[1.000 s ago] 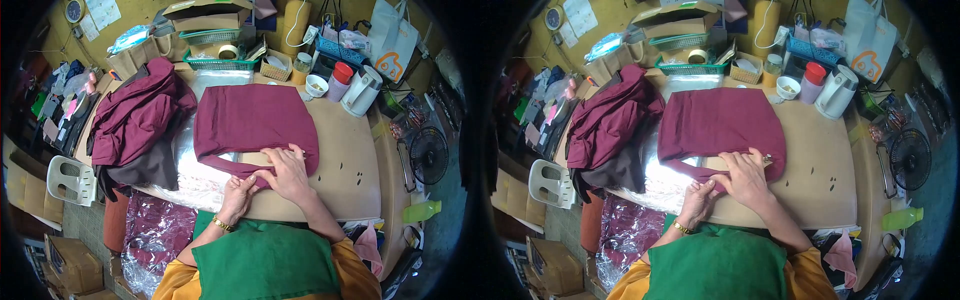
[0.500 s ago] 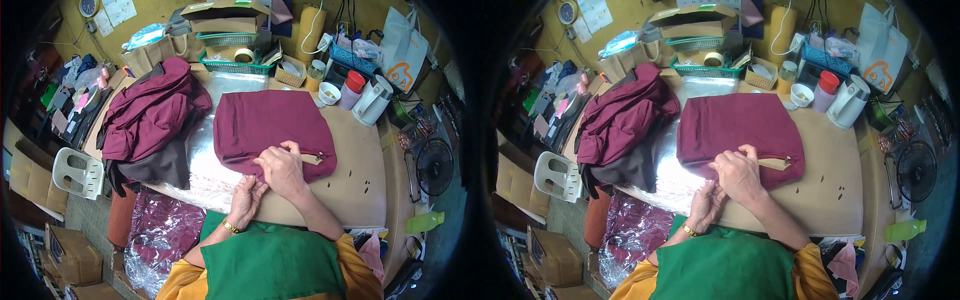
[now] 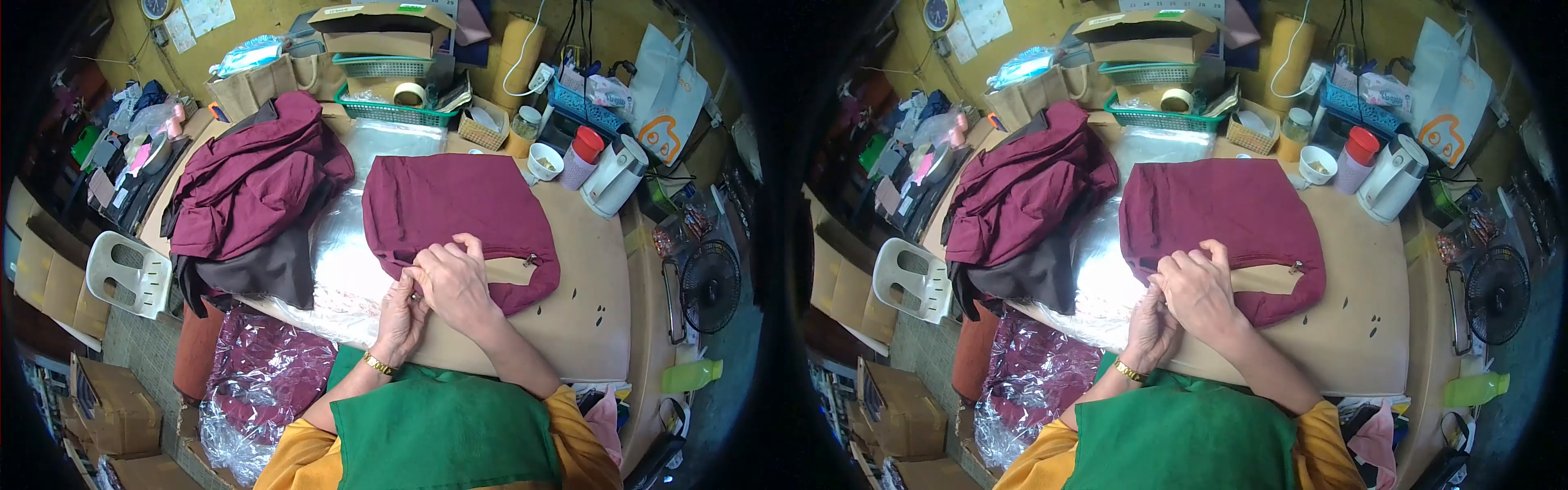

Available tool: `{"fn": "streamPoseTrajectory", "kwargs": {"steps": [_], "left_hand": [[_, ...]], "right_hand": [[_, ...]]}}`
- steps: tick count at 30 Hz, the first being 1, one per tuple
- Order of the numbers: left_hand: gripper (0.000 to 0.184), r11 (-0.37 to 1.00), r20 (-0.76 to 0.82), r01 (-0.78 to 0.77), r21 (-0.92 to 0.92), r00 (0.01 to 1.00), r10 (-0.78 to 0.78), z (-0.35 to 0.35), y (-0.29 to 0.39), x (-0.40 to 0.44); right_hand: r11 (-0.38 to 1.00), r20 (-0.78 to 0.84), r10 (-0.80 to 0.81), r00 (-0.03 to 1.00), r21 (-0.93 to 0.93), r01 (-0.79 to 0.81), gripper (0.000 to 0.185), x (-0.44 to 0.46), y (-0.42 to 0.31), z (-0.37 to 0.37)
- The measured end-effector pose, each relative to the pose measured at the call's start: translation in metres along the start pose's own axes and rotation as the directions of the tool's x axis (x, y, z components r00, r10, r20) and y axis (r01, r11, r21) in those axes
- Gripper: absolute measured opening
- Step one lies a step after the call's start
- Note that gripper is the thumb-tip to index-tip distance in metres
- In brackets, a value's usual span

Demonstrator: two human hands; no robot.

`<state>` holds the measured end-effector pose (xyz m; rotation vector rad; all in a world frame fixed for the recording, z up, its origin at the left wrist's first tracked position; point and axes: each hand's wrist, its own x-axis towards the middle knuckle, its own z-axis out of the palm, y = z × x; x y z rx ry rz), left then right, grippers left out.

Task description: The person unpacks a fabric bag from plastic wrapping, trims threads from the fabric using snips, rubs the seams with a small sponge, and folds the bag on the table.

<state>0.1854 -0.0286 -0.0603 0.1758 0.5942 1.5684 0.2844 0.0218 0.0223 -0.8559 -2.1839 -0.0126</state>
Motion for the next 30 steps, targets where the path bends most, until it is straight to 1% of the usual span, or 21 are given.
{"fn": "streamPoseTrajectory", "kwargs": {"steps": [1, 3, 4, 5, 7, 8, 9, 10, 11, 13, 15, 19, 21, 22, 23, 25, 26, 27, 28, 29, 30], "left_hand": [[0.027, 1.0, 0.0, 0.0, 0.002, 1.0, 0.0, -0.003, -0.001, 0.001], [0.027, 0.999, -0.005, 0.029, -0.017, 1.0, -0.03, -0.01, -0.002, 0.002], [0.028, 0.997, 0.042, 0.068, -0.045, 0.997, -0.066, -0.012, 0.003, 0.001], [0.028, 0.997, 0.04, 0.067, -0.047, 0.997, -0.065, -0.011, 0.007, 0.0], [0.028, 0.972, 0.08, 0.146, -0.185, 0.988, -0.133, -0.011, 0.013, -0.001], [0.034, 0.962, 0.139, 0.138, -0.237, 0.985, -0.107, -0.025, 0.013, 0.005], [0.034, 0.961, 0.137, 0.141, -0.238, 0.984, -0.111, -0.031, 0.013, 0.009], [0.033, 0.975, 0.074, 0.119, -0.187, 0.992, -0.106, -0.036, 0.012, 0.013], [0.032, 0.986, 0.014, 0.099, -0.132, 0.995, -0.098, -0.041, 0.013, 0.015], [0.032, 0.978, 0.056, 0.119, -0.169, 0.992, -0.111, -0.037, 0.015, 0.012], [0.032, 0.935, 0.014, 0.149, -0.321, 0.988, -0.153, -0.028, 0.013, 0.008], [0.031, 0.941, -0.002, 0.16, -0.298, 0.986, -0.168, -0.023, 0.019, 0.0], [0.028, 0.931, 0.048, 0.209, -0.3, 0.978, -0.205, -0.047, 0.019, 0.007], [0.03, 0.864, 0.068, 0.22, -0.452, 0.975, -0.213, -0.062, 0.018, 0.01], [0.03, 0.863, 0.069, 0.227, -0.452, 0.973, -0.22, -0.075, 0.018, 0.013], [0.031, 0.92, 0.317, 0.244, -0.305, 0.938, -0.144, -0.086, 0.022, 0.015], [0.028, 0.886, 0.294, 0.269, -0.377, 0.942, -0.161, -0.085, 0.024, 0.014], [0.028, 0.884, 0.295, 0.278, -0.376, 0.94, -0.17, -0.079, 0.031, 0.008], [0.027, 0.864, 0.178, 0.266, -0.428, 0.962, -0.208, -0.073, 0.041, 0.002], [0.026, 0.845, 0.061, 0.245, -0.476, 0.967, -0.246, -0.072, 0.049, 0.001], [0.025, 0.91, 0.03, 0.18, -0.374, 0.983, -0.182, -0.087, 0.053, 0.003]], "right_hand": [[1.0, 0.082, -0.005, 0.997, 0.027, 0.002, 0.018, 0.001, 0.002, 0.002], [0.999, 0.056, -0.013, 0.998, 0.042, 0.011, 0.02, 0.003, 0.006, 0.0], [0.997, 0.08, 0.038, 0.996, 0.062, -0.043, 0.021, 0.001, 0.01, -0.001], [0.992, 0.106, 0.09, 0.99, 0.079, -0.098, 0.021, -0.002, 0.014, -0.001], [0.994, 0.067, 0.051, 0.996, 0.098, -0.057, 0.022, -0.006, 0.018, 0.0], [0.996, 0.078, 0.04, 0.996, 0.073, -0.046, 0.022, -0.007, 0.018, -0.002], [0.998, 0.088, 0.031, 0.996, 0.048, -0.035, 0.022, -0.009, 0.018, -0.003], [0.998, 0.088, 0.036, 0.995, 0.047, -0.041, 0.022, -0.011, 0.018, -0.002], [0.997, 0.041, 0.032, 0.999, 0.072, -0.034, 0.022, -0.013, 0.019, 0.0], [0.995, -0.007, 0.027, 1.0, 0.091, -0.026, 0.021, -0.014, 0.019, 0.003], [0.991, -0.075, 0.031, 0.997, 0.131, -0.021, 0.02, -0.015, 0.015, 0.006], [0.986, -0.069, 0.058, 0.996, 0.157, -0.047, 0.02, -0.014, 0.009, 0.0], [0.969, 0.111, -0.03, 0.993, 0.249, 0.002, 0.018, -0.02, 0.011, -0.005], [0.941, 0.408, 0.036, 0.912, 0.294, -0.169, 0.022, -0.025, 0.016, -0.012], [0.941, 0.408, 0.043, 0.912, 0.29, -0.174, 0.022, -0.026, 0.027, -0.019], [0.959, 0.446, 0.157, 0.881, 0.143, -0.243, 0.04, -0.023, 0.056, -0.034], [0.946, 0.512, 0.301, 0.804, -0.052, -0.321, 0.051, -0.028, 0.069, -0.038], [0.892, 0.544, 0.451, 0.707, -0.25, -0.376, 0.063, -0.037, 0.084, -0.039], [0.832, 0.669, 0.524, 0.528, -0.267, -0.487, 0.081, -0.05, 0.108, -0.035], [0.826, 0.665, 0.532, 0.525, -0.272, -0.493, 0.081, -0.063, 0.117, -0.027], [0.847, 0.686, 0.516, 0.513, -0.323, -0.421, 0.088, -0.077, 0.121, -0.022]]}}
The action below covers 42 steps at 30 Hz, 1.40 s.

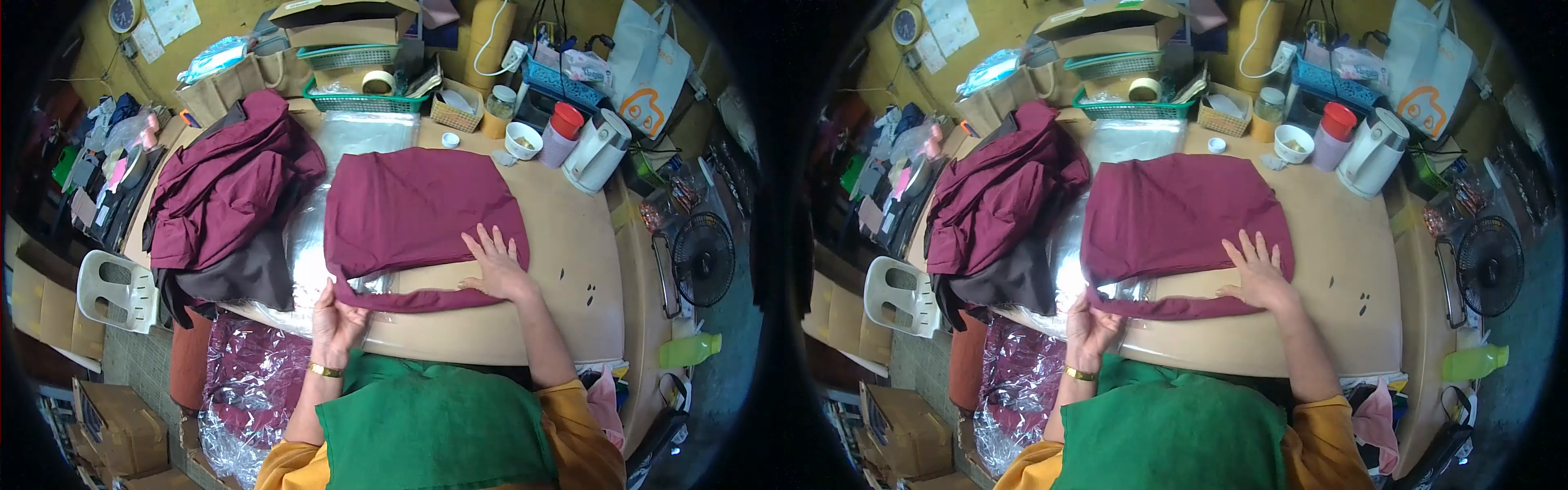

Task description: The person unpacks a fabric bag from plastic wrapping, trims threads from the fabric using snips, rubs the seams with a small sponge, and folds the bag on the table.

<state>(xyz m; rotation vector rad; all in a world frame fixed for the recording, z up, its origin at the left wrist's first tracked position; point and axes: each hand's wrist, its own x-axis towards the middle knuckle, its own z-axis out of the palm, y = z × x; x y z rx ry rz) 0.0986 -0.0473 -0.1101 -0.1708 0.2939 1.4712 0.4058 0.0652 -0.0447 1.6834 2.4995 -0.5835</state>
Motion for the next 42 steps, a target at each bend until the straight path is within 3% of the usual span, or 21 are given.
{"fn": "streamPoseTrajectory", "kwargs": {"steps": [3, 4, 6, 9, 10, 11, 12, 14, 16, 17, 19, 20, 22, 25, 26, 29, 33, 35, 37, 40, 42], "left_hand": [[0.029, 0.99, -0.181, -0.09, 0.111, 0.977, 0.109, 0.009, 0.004, -0.011], [0.035, 0.998, 0.015, 0.052, 0.021, 0.998, -0.053, 0.003, 0.016, -0.015], [0.047, 0.953, -0.035, -0.089, 0.291, 0.994, 0.103, -0.002, 0.028, -0.022], [0.06, 0.431, 0.001, -0.133, 0.893, 0.956, 0.293, 0.025, 0.034, -0.056], [0.064, 0.287, 0.035, -0.111, 0.951, 0.965, 0.259, 0.03, 0.042, -0.063], [0.069, 0.13, 0.069, -0.099, 0.986, 0.972, 0.223, 0.035, 0.05, -0.07], [0.074, -0.026, 0.102, -0.099, 0.995, 0.977, 0.188, 0.04, 0.058, -0.078], [0.079, -0.157, 0.194, -0.167, 0.973, 0.965, 0.176, 0.046, 0.064, -0.075], [0.079, -0.129, 0.173, -0.152, 0.98, 0.97, 0.17, 0.056, 0.058, -0.068], [0.08, -0.098, 0.154, -0.139, 0.986, 0.973, 0.171, 0.061, 0.056, -0.062], [0.082, -0.106, 0.13, -0.112, 0.988, 0.976, 0.175, 0.054, 0.055, -0.041], [0.081, -0.111, 0.159, -0.143, 0.984, 0.975, 0.153, 0.051, 0.049, -0.033], [0.081, -0.237, 0.187, -0.156, 0.959, 0.975, 0.116, 0.057, 0.039, -0.025], [0.08, -0.151, 0.13, -0.108, 0.983, 0.982, 0.14, 0.065, 0.031, -0.025], [0.08, -0.146, 0.123, -0.103, 0.984, 0.983, 0.139, 0.059, 0.032, -0.02], [0.077, 0.038, 0.183, -0.192, 0.981, 0.97, 0.162, 0.042, 0.035, -0.009], [0.073, -0.335, 0.247, -0.127, 0.934, 0.905, 0.347, 0.057, 0.027, -0.011], [0.069, -0.926, 0.753, -0.163, 0.339, 0.637, 0.164, 0.085, 0.009, -0.022], [0.061, -0.718, 0.594, -0.374, 0.587, 0.802, 0.068, 0.098, -0.014, -0.029], [0.058, -0.812, 0.497, -0.374, 0.448, 0.859, -0.121, 0.095, -0.063, -0.023], [0.058, -0.848, 0.451, -0.326, 0.418, 0.885, -0.118, 0.068, -0.072, -0.003]], "right_hand": [[0.998, 0.089, 0.002, 0.996, -0.061, 0.004, 0.103, -0.01, 0.001, 0.01], [0.999, 0.096, 0.007, 0.995, -0.049, -0.002, 0.104, -0.015, -0.003, 0.009], [0.998, 0.089, 0.017, 0.996, -0.058, -0.012, 0.1, -0.029, -0.009, 0.01], [0.984, 0.178, -0.167, 0.97, 0.095, 0.152, 0.084, -0.054, 0.009, -0.008], [0.888, 0.041, -0.371, 0.928, 0.307, 0.342, 0.057, -0.052, 0.025, -0.022], [0.702, 0.079, -0.14, 0.987, 0.711, 0.043, 0.036, -0.054, 0.031, -0.034], [0.34, -0.08, -0.033, 0.996, 0.936, 0.086, 0.027, -0.043, 0.058, -0.03], [0.659, -0.412, 0.348, 0.842, 0.746, 0.093, 0.03, -0.009, 0.1, -0.038], [0.931, -0.65, 0.158, 0.743, 0.348, 0.107, 0.029, 0.018, 0.103, -0.038], [0.932, -0.655, 0.156, 0.739, 0.346, 0.109, 0.029, 0.04, 0.11, -0.027], [0.966, -0.611, -0.24, 0.754, -0.073, 0.249, 0.031, 0.082, 0.123, -0.001], [0.964, -0.609, -0.244, 0.755, -0.071, 0.254, 0.031, 0.093, 0.119, -0.008], [0.597, -0.431, 0.132, 0.893, 0.754, 0.275, 0.039, 0.11, 0.108, -0.023], [0.713, -0.531, 0.204, 0.823, 0.657, 0.247, 0.047, 0.106, 0.106, -0.046], [0.574, -0.451, 0.305, 0.839, 0.79, 0.216, 0.04, 0.083, 0.096, -0.051], [0.772, -0.399, 0.161, 0.903, 0.621, 0.136, 0.033, 0.064, 0.102, -0.03], [0.78, -0.572, 0.264, 0.777, 0.601, 0.177, 0.027, 0.074, 0.106, -0.036], [0.765, -0.57, 0.272, 0.775, 0.616, 0.185, 0.024, 0.109, 0.136, -0.031], [0.894, -0.704, 0.071, 0.706, 0.358, 0.268, 0.03, 0.139, 0.148, -0.037], [0.98, -0.793, -0.149, 0.591, -0.037, 0.197, 0.031, 0.212, 0.186, -0.016], [0.989, -0.729, -0.137, 0.671, -0.058, 0.139, 0.031, 0.22, 0.19, -0.013]]}}
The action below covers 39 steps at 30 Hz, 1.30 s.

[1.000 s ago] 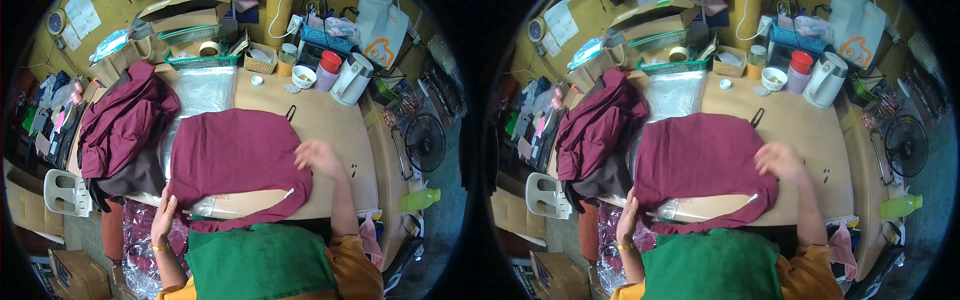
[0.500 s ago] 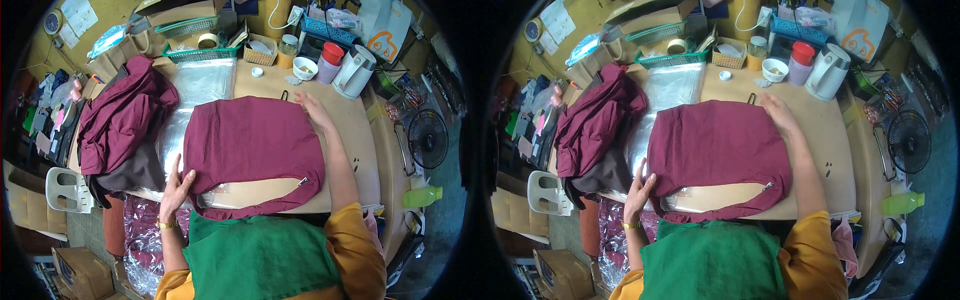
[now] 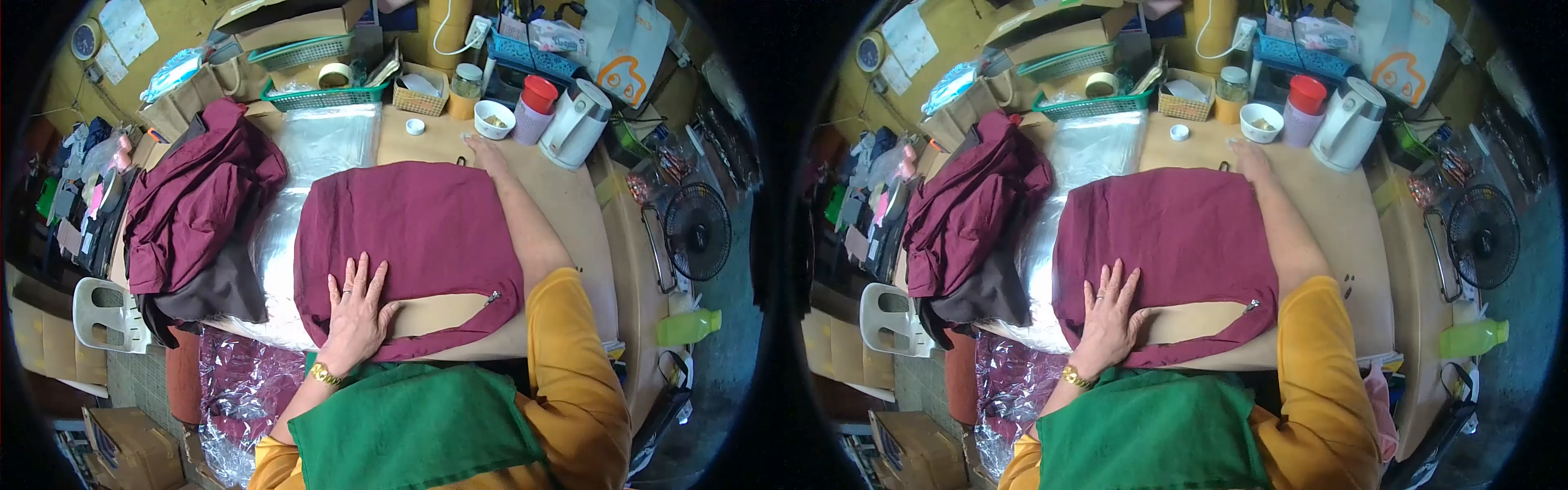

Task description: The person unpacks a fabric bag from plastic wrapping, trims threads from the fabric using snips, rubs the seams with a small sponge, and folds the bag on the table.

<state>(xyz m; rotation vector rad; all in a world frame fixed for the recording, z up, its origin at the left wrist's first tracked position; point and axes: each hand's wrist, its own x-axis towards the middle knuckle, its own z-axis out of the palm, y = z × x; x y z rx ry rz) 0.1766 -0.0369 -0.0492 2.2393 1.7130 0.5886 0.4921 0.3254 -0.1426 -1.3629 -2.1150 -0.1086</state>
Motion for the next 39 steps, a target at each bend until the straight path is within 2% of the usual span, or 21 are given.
{"fn": "streamPoseTrajectory", "kwargs": {"steps": [1, 2, 4, 5, 6, 7, 9, 11, 13, 15, 17, 19, 20, 25, 27, 28, 30, 35, 37, 38, 39], "left_hand": [[0.06, 0.997, -0.011, 0.012, 0.08, 1.0, -0.011, 0.013, -0.008, 0.003], [0.062, 0.987, -0.015, 0.025, 0.158, 1.0, -0.023, 0.024, -0.016, 0.002], [0.061, 0.986, -0.02, 0.016, 0.167, 1.0, -0.013, 0.026, -0.021, 0.002], [0.06, 0.984, -0.031, -0.003, 0.178, 0.999, 0.009, 0.026, -0.023, 0.003], [0.055, 0.986, -0.031, 0.007, 0.169, 1.0, -0.001, 0.024, -0.021, 0.003], [0.055, 0.987, -0.024, 0.018, 0.162, 1.0, -0.014, 0.026, -0.022, 0.002], [0.05, 0.986, -0.038, 0.013, 0.167, 0.999, -0.006, 0.029, -0.026, 0.003], [0.044, 0.992, -0.05, 0.024, 0.126, 0.999, -0.017, 0.03, -0.027, 0.003], [0.04, 0.991, -0.082, 0.024, 0.13, 0.997, -0.013, 0.033, -0.027, 0.004], [0.038, 0.994, -0.111, 0.024, 0.107, 0.994, -0.012, 0.032, -0.025, 0.006], [0.038, 0.993, -0.109, 0.029, 0.117, 0.994, -0.016, 0.033, -0.025, 0.005], [0.039, 0.992, -0.105, 0.026, 0.124, 0.994, -0.013, 0.034, -0.026, 0.004], [0.039, 0.991, -0.111, 0.034, 0.127, 0.994, -0.02, 0.034, -0.027, 0.004], [0.04, 0.988, -0.122, 0.02, 0.154, 0.993, -0.001, 0.035, -0.028, 0.004], [0.04, 0.988, -0.118, 0.024, 0.155, 0.993, -0.006, 0.034, -0.027, 0.004], [0.039, 0.988, -0.107, 0.018, 0.156, 0.994, -0.002, 0.033, -0.026, 0.005], [0.039, 0.989, -0.108, 0.021, 0.149, 0.994, -0.005, 0.034, -0.027, 0.003], [0.041, 0.993, -0.106, 0.025, 0.119, 0.994, -0.012, 0.034, -0.029, 0.005], [0.041, 0.992, -0.117, 0.013, 0.125, 0.993, 0.002, 0.035, -0.028, 0.006], [0.041, 0.992, -0.115, 0.007, 0.127, 0.993, 0.008, 0.034, -0.028, 0.006], [0.04, 0.991, -0.107, 0.012, 0.134, 0.994, 0.002, 0.033, -0.028, 0.007]], "right_hand": [[0.998, 0.103, 0.033, 0.994, -0.066, -0.026, 0.031, 0.003, 0.002, 0.002], [0.998, 0.108, 0.029, 0.994, -0.06, -0.023, 0.031, 0.006, 0.007, 0.001], [0.975, 0.134, 0.145, 0.98, -0.19, -0.119, 0.024, 0.01, 0.013, -0.005], [0.976, 0.15, 0.143, 0.978, -0.186, -0.114, 0.024, 0.017, 0.0, -0.021], [0.953, 0.289, 0.304, 0.908, -0.094, -0.289, 0.019, 0.03, -0.024, -0.054], [0.885, 0.433, 0.431, 0.791, -0.033, -0.464, 0.014, 0.039, -0.045, -0.079], [0.875, 0.366, 0.194, 0.91, 0.355, -0.329, 0.011, 0.03, -0.071, -0.102], [0.887, 0.299, -0.059, 0.952, 0.452, -0.087, 0.011, -0.016, -0.158, -0.139], [0.865, 0.425, -0.156, 0.892, 0.495, -0.084, 0.012, -0.062, -0.224, -0.164], [0.876, 0.673, -0.223, 0.705, 0.456, -0.157, 0.009, -0.09, -0.256, -0.173], [0.846, 0.474, -0.364, 0.801, 0.529, 0.071, 0.006, -0.124, -0.265, -0.141], [0.83, 0.31, -0.444, 0.841, 0.495, 0.256, 0.012, -0.144, -0.274, -0.105], [0.8, 0.3, -0.438, 0.847, 0.56, 0.215, 0.011, -0.154, -0.275, -0.094], [0.801, 0.279, -0.469, 0.838, 0.534, 0.271, 0.009, -0.166, -0.253, -0.116], [0.869, 0.439, -0.424, 0.792, 0.443, 0.219, 0.009, -0.161, -0.251, -0.122], [0.869, 0.435, -0.425, 0.794, 0.443, 0.223, 0.009, -0.159, -0.256, -0.116], [0.82, 0.329, -0.461, 0.824, 0.513, 0.254, 0.009, -0.155, -0.272, -0.099], [0.828, 0.324, -0.445, 0.835, 0.504, 0.246, 0.01, -0.164, -0.254, -0.117], [0.88, 0.447, -0.422, 0.789, 0.411, 0.238, 0.008, -0.161, -0.251, -0.123], [0.882, 0.445, -0.417, 0.792, 0.408, 0.235, 0.008, -0.158, -0.258, -0.117], [0.843, 0.353, -0.443, 0.824, 0.477, 0.249, 0.007, -0.153, -0.271, -0.105]]}}
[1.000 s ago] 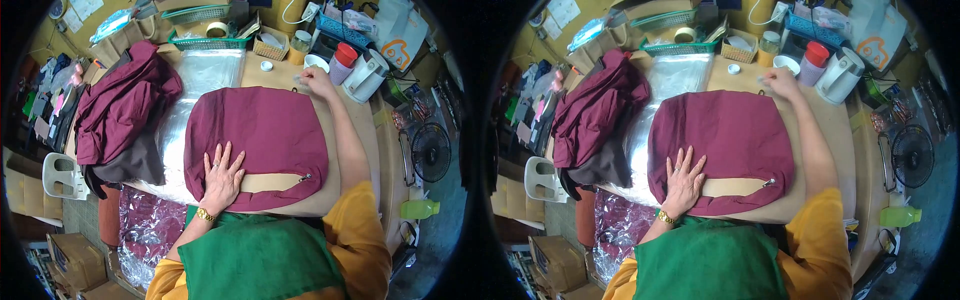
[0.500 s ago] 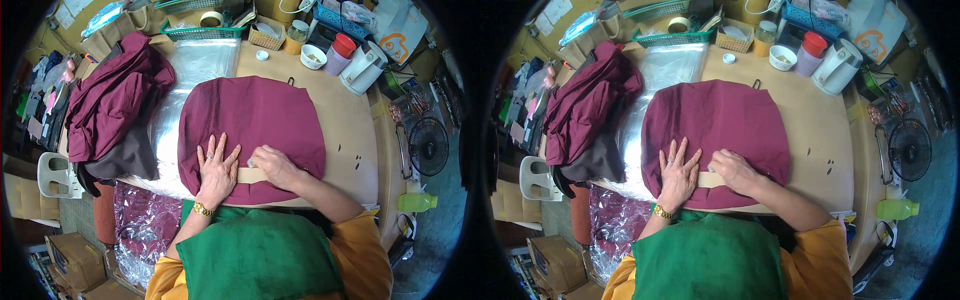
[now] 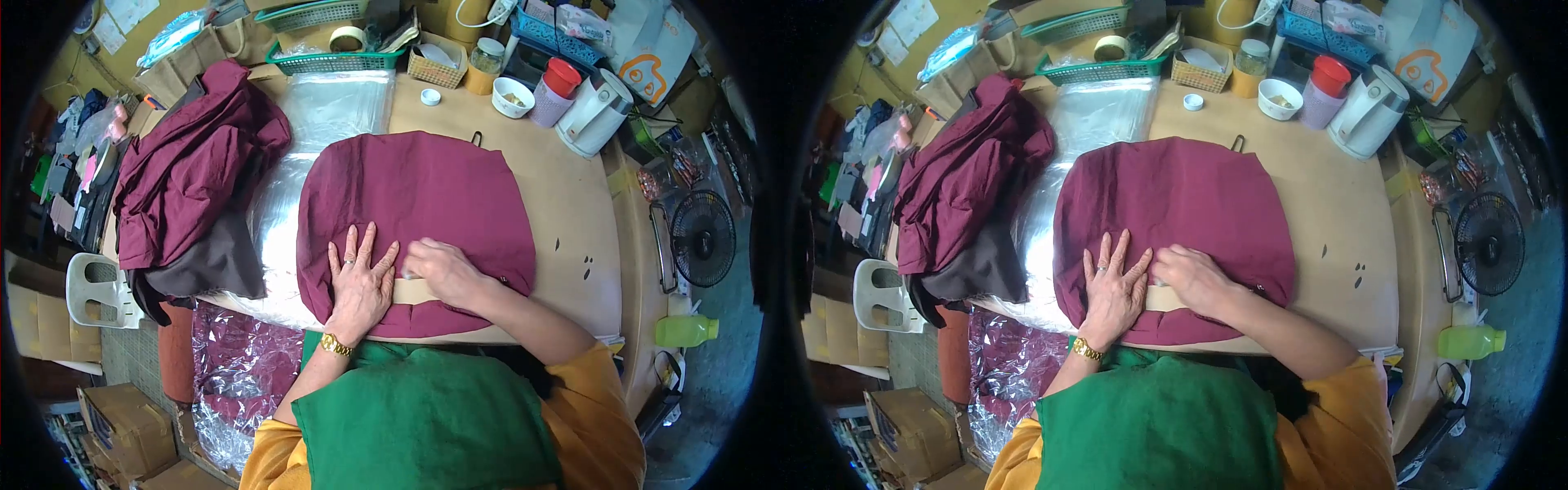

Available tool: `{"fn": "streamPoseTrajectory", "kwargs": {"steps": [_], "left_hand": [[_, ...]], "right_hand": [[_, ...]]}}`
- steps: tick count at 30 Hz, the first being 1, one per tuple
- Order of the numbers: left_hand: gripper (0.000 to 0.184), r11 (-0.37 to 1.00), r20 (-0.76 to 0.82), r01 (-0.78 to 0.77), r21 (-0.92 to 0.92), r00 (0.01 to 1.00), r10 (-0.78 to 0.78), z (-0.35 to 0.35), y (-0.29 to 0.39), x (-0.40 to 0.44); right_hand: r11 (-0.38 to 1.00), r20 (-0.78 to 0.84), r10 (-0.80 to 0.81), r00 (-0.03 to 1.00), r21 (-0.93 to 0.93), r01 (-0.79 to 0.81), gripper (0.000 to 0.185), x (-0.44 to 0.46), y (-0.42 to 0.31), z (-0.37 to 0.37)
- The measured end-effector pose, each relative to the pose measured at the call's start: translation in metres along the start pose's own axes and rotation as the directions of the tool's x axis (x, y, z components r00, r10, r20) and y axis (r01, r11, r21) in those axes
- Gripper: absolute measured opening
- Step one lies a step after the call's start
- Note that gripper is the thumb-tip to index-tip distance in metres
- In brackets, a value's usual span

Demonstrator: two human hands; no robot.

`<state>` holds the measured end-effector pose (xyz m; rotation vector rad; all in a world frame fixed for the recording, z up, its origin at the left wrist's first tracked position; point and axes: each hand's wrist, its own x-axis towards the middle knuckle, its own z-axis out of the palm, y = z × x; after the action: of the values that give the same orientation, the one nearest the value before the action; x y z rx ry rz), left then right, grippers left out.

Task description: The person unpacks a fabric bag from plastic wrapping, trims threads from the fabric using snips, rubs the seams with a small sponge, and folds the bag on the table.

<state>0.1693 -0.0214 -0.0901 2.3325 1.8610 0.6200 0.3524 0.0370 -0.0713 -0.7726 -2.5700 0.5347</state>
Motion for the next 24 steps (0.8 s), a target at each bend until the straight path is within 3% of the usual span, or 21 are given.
{"fn": "streamPoseTrajectory", "kwargs": {"steps": [1, 6, 8, 9, 10, 12, 13, 14, 16, 17, 22, 24], "left_hand": [[0.04, 1.0, 0.013, 0.006, 0.005, 1.0, -0.006, 0.0, 0.001, -0.001], [0.035, 1.0, -0.048, -0.001, -0.031, 0.999, -0.001, -0.001, -0.001, -0.001], [0.035, 0.981, -0.178, -0.031, -0.192, 0.984, -0.004, -0.002, -0.006, -0.002], [0.025, 0.974, -0.32, -0.1, -0.201, 0.947, 0.031, -0.011, -0.002, 0.0], [0.025, 0.974, -0.32, -0.101, -0.201, 0.947, 0.033, -0.011, -0.003, -0.003], [0.016, 0.906, -0.273, -0.118, -0.407, 0.962, 0.002, -0.015, -0.004, -0.01], [0.011, 0.867, -0.269, -0.177, -0.466, 0.962, 0.051, -0.021, 0.001, -0.011], [0.019, 0.817, -0.162, -0.141, -0.56, 0.985, 0.059, -0.025, 0.004, -0.015], [0.033, 0.883, 0.042, -0.033, -0.468, 0.997, 0.059, -0.039, 0.019, -0.023], [0.044, 0.88, 0.11, 0.028, -0.475, 0.994, 0.028, -0.034, 0.02, -0.029], [0.046, 0.865, 0.195, 0.039, -0.501, 0.978, 0.07, -0.03, 0.014, -0.039], [0.037, 0.907, 0.241, 0.018, -0.421, 0.966, 0.093, -0.023, 0.008, -0.043]], "right_hand": [[0.997, -0.083, -0.05, 0.995, 0.057, 0.055, 0.006, 0.005, -0.002, 0.007], [0.998, -0.016, 0.041, 0.999, 0.057, -0.04, 0.006, -0.007, 0.001, 0.004], [0.996, -0.006, 0.044, 0.999, 0.074, -0.044, 0.01, -0.011, 0.0, 0.002], [0.999, -0.033, 0.034, 0.999, 0.029, -0.033, 0.012, -0.008, -0.01, -0.01], [0.999, -0.033, 0.035, 0.999, 0.029, -0.034, 0.012, -0.009, -0.017, -0.018], [0.978, -0.111, 0.179, 0.977, 0.129, -0.165, 0.011, -0.018, -0.028, -0.03], [0.949, -0.001, 0.289, 0.957, 0.129, -0.286, 0.013, -0.025, -0.034, -0.036], [0.949, 0.004, 0.29, 0.957, 0.128, -0.289, 0.013, -0.031, -0.036, -0.033], [0.874, 0.15, 0.387, 0.91, 0.254, -0.413, 0.016, -0.045, -0.037, -0.021], [0.88, 0.14, 0.379, 0.915, 0.25, -0.403, 0.018, -0.049, -0.038, -0.013], [0.903, 0.115, 0.36, 0.926, 0.206, -0.377, 0.022, -0.054, -0.042, -0.005], [0.89, 0.105, 0.364, 0.925, 0.252, -0.379, 0.022, -0.054, -0.041, -0.006]]}}
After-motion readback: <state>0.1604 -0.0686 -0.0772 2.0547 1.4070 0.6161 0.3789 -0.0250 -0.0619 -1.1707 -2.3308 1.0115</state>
